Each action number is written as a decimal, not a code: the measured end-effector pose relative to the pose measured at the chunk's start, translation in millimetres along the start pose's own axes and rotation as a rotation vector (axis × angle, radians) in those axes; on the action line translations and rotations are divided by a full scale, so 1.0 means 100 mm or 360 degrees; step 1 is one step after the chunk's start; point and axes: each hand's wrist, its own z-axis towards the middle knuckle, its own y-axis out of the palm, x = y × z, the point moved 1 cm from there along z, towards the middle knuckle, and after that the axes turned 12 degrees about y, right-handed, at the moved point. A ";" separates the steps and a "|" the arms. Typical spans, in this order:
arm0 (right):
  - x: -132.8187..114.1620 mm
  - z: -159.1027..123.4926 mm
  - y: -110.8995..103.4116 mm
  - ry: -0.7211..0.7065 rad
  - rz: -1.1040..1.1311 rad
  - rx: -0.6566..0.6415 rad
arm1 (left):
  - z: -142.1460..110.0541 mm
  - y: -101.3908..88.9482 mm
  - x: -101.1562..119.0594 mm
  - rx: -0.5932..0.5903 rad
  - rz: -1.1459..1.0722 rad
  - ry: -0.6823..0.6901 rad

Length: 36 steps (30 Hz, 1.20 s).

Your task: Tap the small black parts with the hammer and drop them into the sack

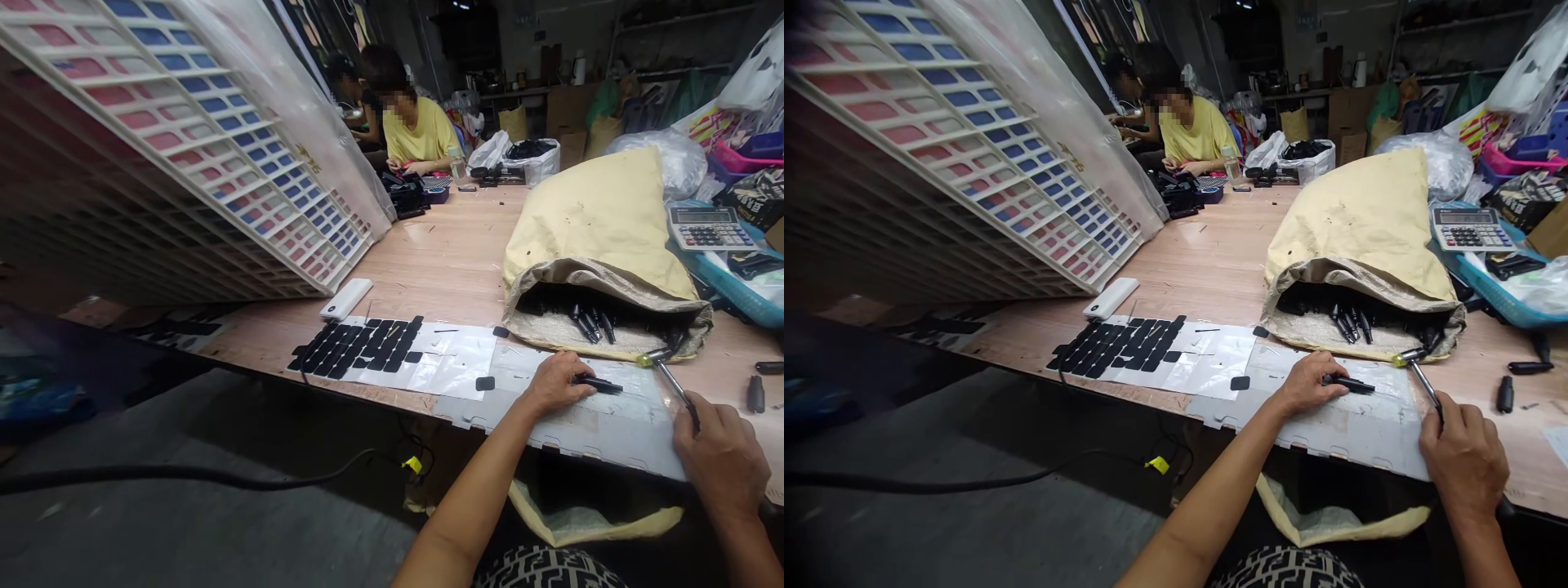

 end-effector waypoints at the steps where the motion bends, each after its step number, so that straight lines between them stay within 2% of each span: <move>1: -0.01 0.00 -0.01 -0.0004 -0.0008 -0.0001 | 0.00 0.00 0.00 -0.0004 0.0001 -0.0011; 8: 0.01 -0.02 0.03 0.0030 -0.0020 -0.0033 | 0.01 -0.01 -0.02 0.0034 0.0001 0.0026; 13: 0.03 0.03 0.03 0.0090 0.0163 -0.0189 | 0.00 -0.02 -0.01 0.0082 -0.0105 -0.0006; 16: -0.01 0.05 -0.12 0.0255 0.0468 -0.0320 | -0.02 -0.03 -0.02 0.0070 -0.0147 -0.0028; 19: -0.12 0.02 -0.36 0.0355 0.0840 -0.0447 | -0.03 -0.02 -0.05 0.0061 -0.0140 -0.0002; 22: -0.29 -0.07 -0.58 0.0313 0.1074 -0.0669 | -0.04 -0.01 -0.05 0.0036 -0.0117 0.0016; 25: -0.44 -0.15 -0.67 0.0285 0.1187 -0.0835 | -0.05 -0.01 -0.04 0.0044 -0.0110 0.0009; 30: -0.57 -0.23 -0.66 0.0229 0.1248 -0.0835 | -0.03 0.00 -0.02 0.0067 -0.0100 0.0009; 36: -0.58 -0.32 -0.63 0.0128 0.1193 -0.0800 | -0.03 0.01 -0.02 0.0054 -0.0080 0.0040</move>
